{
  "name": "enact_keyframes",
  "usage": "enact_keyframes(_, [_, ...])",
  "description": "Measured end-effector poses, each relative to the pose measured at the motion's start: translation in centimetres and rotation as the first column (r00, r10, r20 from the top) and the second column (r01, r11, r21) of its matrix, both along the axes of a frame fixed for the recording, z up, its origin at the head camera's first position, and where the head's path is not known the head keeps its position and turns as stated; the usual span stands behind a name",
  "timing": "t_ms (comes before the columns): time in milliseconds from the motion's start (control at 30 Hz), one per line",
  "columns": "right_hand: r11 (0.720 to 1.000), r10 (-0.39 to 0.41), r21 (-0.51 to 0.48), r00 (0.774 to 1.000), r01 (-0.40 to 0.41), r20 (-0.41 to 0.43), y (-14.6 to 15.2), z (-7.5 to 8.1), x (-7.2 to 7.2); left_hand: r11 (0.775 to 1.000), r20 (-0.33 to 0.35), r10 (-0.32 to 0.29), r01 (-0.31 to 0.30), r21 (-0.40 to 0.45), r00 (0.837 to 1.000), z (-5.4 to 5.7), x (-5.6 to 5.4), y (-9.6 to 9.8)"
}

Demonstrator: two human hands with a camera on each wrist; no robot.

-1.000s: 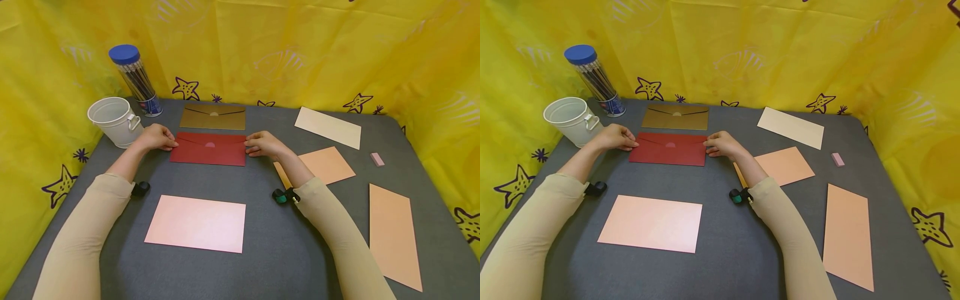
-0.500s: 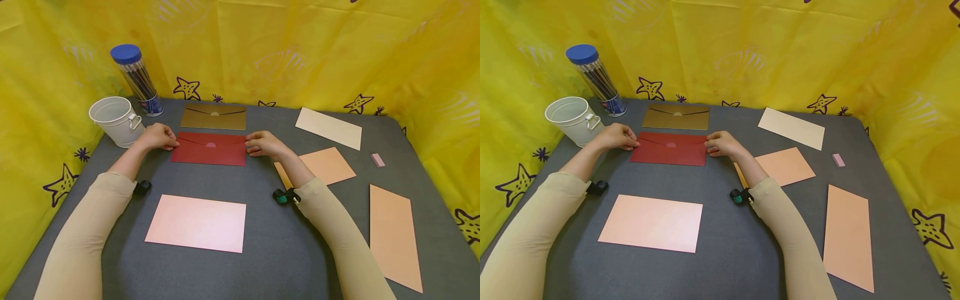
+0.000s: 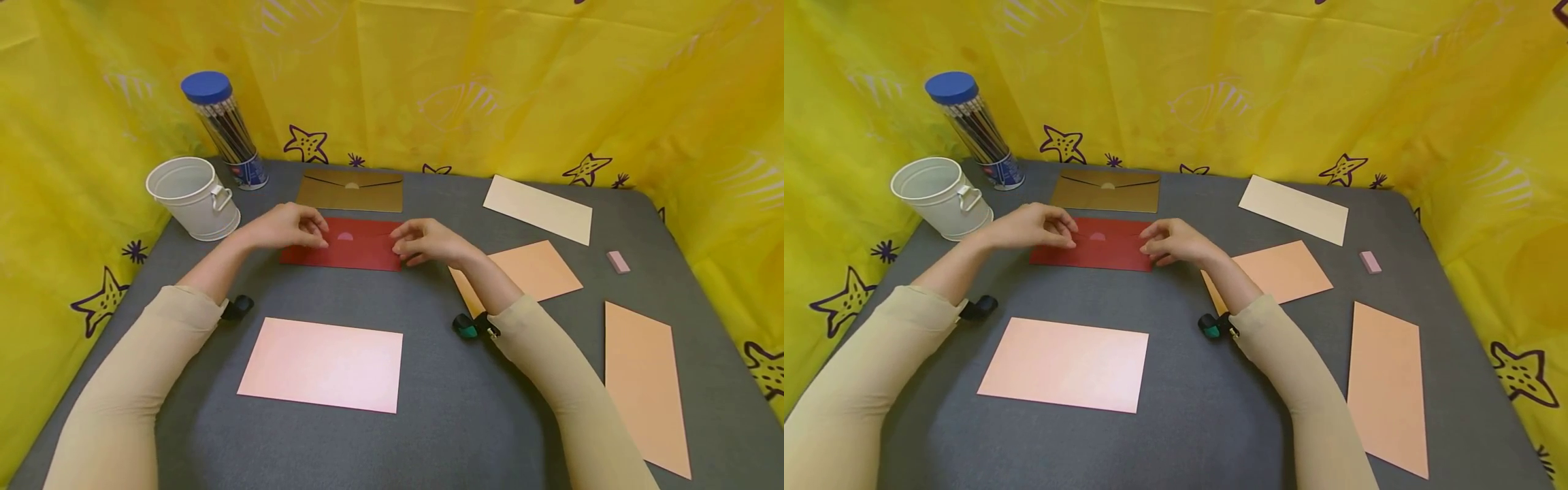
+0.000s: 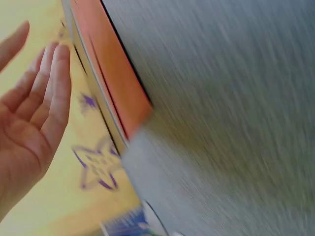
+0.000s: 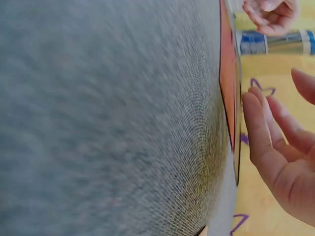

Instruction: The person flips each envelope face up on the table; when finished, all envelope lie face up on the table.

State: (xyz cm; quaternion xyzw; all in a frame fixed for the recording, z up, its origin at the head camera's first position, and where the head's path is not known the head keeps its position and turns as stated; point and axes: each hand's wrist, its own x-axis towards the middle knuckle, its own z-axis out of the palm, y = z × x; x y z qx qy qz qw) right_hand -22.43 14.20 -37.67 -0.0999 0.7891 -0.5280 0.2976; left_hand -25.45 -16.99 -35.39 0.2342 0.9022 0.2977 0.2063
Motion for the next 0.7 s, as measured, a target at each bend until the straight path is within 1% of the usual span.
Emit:
enact_keyframes(67, [0.999, 0.049, 0.021, 0.999, -0.049, -0.008, -0.2, 0.0, 0.6, 0.996, 0.027, -0.092, 0.092, 0.006, 0.995, 0.0, 0.9, 1.1])
enact_keyframes(133, [0.994, 0.102, 0.047, 0.995, -0.101, -0.017, -0.4, 0.0, 1.3, 0.982, 0.063, -0.189, 0.189, 0.011, 0.98, 0.1, 2.0, 2.1])
enact_keyframes(233, [0.98, 0.177, 0.093, 0.984, -0.174, -0.032, -0.7, 0.1, 2.4, 0.949, 0.111, -0.316, 0.315, 0.023, 0.942, 0.0, 3.6, 3.8])
enact_keyframes(300, [0.967, 0.228, 0.122, 0.973, -0.222, -0.043, -0.8, 0.1, 3.2, 0.923, 0.134, -0.383, 0.382, 0.032, 0.914, 0.0, 4.7, 4.8])
enact_keyframes(333, [0.961, 0.248, 0.136, 0.968, -0.24, -0.045, -0.9, 0.1, 3.5, 0.913, 0.147, -0.407, 0.407, 0.033, 0.901, -0.1, 5.3, 5.3])
enact_keyframes(400, [0.948, 0.286, 0.162, 0.957, -0.274, -0.053, -1.0, 0.1, 4.2, 0.892, 0.159, -0.45, 0.452, 0.028, 0.879, -0.2, 6.3, 6.1])
enact_keyframes(500, [0.927, 0.336, 0.203, 0.939, -0.316, -0.073, -1.1, -0.1, 5.2, 0.865, 0.159, -0.494, 0.502, -0.011, 0.855, -0.6, 7.5, 7.0])
enact_keyframes(600, [0.903, 0.377, 0.258, 0.921, -0.343, -0.097, -1.1, -0.3, 6.2, 0.85, 0.142, -0.509, 0.522, -0.072, 0.849, -0.9, 8.4, 7.7])
enact_keyframes(700, [0.878, 0.421, 0.308, 0.898, -0.367, -0.13, -1.2, -0.3, 7.0, 0.844, 0.123, -0.504, 0.518, -0.142, 0.855, -1.1, 9.0, 8.2])
